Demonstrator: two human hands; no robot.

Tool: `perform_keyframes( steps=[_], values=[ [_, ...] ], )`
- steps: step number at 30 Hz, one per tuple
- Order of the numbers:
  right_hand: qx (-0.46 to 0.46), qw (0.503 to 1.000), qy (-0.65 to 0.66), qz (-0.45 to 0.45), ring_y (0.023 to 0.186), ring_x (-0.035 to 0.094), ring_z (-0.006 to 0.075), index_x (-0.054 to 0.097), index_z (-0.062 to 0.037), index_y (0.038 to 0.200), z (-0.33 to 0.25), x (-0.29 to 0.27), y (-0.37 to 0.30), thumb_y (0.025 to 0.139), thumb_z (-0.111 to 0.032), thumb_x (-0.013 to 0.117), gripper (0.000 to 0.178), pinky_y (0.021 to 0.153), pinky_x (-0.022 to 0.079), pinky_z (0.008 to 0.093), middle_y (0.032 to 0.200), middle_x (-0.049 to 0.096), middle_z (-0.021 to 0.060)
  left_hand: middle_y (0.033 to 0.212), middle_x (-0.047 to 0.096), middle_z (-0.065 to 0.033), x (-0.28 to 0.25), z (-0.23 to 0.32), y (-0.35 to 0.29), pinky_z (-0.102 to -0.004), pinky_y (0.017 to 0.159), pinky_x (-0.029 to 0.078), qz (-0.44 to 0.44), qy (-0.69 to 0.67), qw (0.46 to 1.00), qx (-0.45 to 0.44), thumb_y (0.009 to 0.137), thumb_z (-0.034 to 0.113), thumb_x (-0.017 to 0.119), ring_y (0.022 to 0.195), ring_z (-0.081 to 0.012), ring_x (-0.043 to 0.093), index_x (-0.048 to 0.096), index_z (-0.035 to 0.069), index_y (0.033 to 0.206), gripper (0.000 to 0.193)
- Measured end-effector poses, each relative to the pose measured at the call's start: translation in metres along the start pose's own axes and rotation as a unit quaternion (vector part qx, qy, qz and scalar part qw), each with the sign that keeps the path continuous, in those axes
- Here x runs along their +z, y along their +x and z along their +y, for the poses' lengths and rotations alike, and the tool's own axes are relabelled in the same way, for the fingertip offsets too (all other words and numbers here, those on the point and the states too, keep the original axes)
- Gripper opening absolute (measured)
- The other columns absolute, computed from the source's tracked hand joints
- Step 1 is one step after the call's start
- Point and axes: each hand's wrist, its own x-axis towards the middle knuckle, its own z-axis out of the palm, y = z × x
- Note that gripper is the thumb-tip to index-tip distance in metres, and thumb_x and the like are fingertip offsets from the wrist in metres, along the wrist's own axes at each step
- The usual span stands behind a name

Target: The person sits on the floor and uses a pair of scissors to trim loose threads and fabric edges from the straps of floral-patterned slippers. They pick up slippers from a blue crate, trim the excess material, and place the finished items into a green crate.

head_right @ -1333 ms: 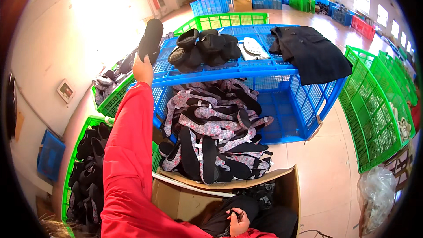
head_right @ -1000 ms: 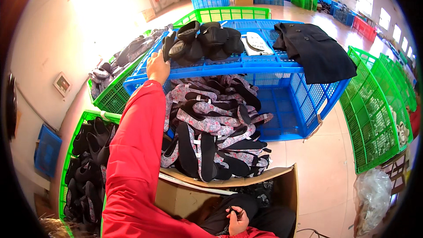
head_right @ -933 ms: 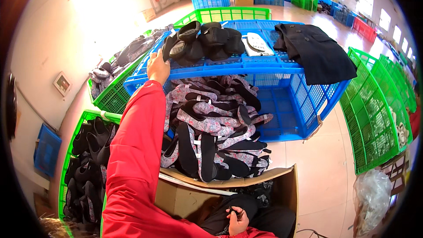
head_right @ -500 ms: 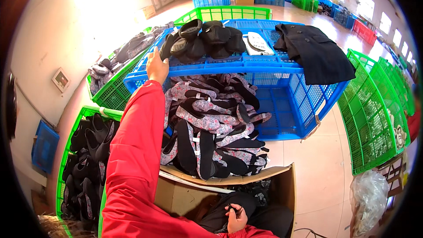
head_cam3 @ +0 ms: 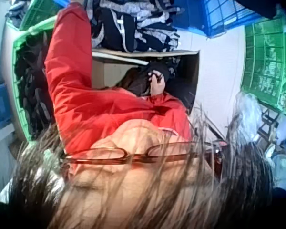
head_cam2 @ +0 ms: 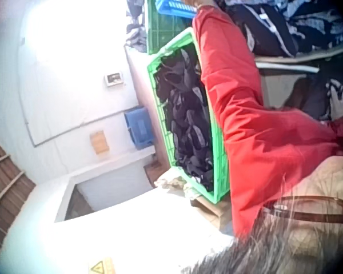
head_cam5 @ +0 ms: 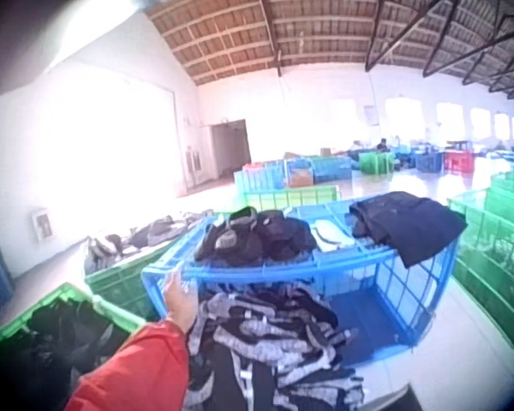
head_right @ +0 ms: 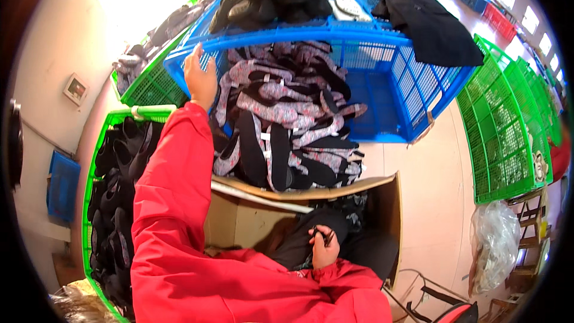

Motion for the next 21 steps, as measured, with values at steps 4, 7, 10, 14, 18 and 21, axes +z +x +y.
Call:
perform_keyframes(
  steps=[4, 7, 10, 14, 18, 21],
  values=[
    [-0.023, 0.999, -0.01, -0.021, 0.062, 0.054, 0.0049, 0.059, -0.0033, 0.113, 0.001, -0.001, -0.005, 0.096, -0.004, 0.054, 0.018, 0.05, 0.038, 0.0178, 0.096, 0.071, 0.0089, 0.113, 0.063, -0.0205, -0.033, 0.005, -0.111, -0.0421, 0.096, 0.044, -0.088, -0.03, 0.993, -0.076, 0.083, 0.011, 0.069, 0.108, -0.0353, 0.058, 0.059, -0.003, 0.12, 0.041],
    [-0.04, 0.999, -0.02, -0.022, 0.062, 0.055, 0.0052, 0.06, -0.003, 0.112, 0.002, 0.0, -0.008, 0.096, -0.004, 0.054, 0.018, 0.05, 0.038, 0.0179, 0.095, 0.071, 0.0089, 0.114, 0.059, -0.0243, -0.043, 0.013, -0.211, -0.0468, 0.097, 0.042, -0.204, -0.026, 0.953, -0.221, 0.079, 0.018, 0.073, 0.109, -0.0422, 0.054, 0.055, 0.001, 0.127, 0.054],
    [-0.044, 0.999, -0.019, -0.019, 0.063, 0.056, 0.0053, 0.061, -0.0027, 0.111, 0.007, -0.003, -0.009, 0.095, -0.004, 0.055, 0.018, 0.05, 0.039, 0.0178, 0.095, 0.07, 0.0091, 0.114, 0.059, -0.0232, -0.053, 0.038, -0.273, -0.0426, 0.094, 0.046, -0.248, 0.015, 0.886, -0.392, 0.079, 0.02, 0.075, 0.107, -0.037, 0.057, 0.055, -0.001, 0.126, 0.055],
    [-0.047, 0.999, -0.015, -0.015, 0.063, 0.056, 0.005, 0.061, -0.0029, 0.112, 0.005, -0.001, -0.013, 0.095, -0.004, 0.056, 0.018, 0.05, 0.039, 0.0175, 0.094, 0.07, 0.0087, 0.108, 0.063, -0.0202, -0.059, 0.074, -0.339, -0.0373, 0.088, 0.049, -0.25, -0.06, 0.851, -0.458, 0.08, 0.024, 0.077, 0.1, -0.0281, 0.062, 0.052, -0.005, 0.128, 0.061],
    [-0.064, 0.997, -0.028, -0.018, 0.063, 0.055, 0.0039, 0.062, -0.0039, 0.112, 0.007, 0.0, -0.012, 0.095, -0.005, 0.056, 0.018, 0.051, 0.038, 0.0176, 0.094, 0.071, 0.0067, 0.095, 0.067, -0.0214, -0.049, 0.095, -0.356, -0.0405, 0.08, 0.052, -0.338, -0.102, 0.829, -0.434, 0.079, 0.033, 0.076, 0.089, -0.036, 0.066, 0.06, -0.005, 0.113, 0.054],
    [-0.066, 0.997, -0.035, -0.028, 0.063, 0.055, 0.004, 0.062, -0.0049, 0.113, 0.009, 0.001, -0.013, 0.095, -0.006, 0.057, 0.019, 0.052, 0.039, 0.018, 0.094, 0.071, 0.0061, 0.078, 0.068, -0.0166, -0.044, 0.082, -0.361, -0.0398, 0.07, 0.052, -0.349, -0.118, 0.78, -0.506, 0.079, 0.024, 0.075, 0.074, -0.0331, 0.067, 0.066, -0.004, 0.092, 0.032]
  ],
)
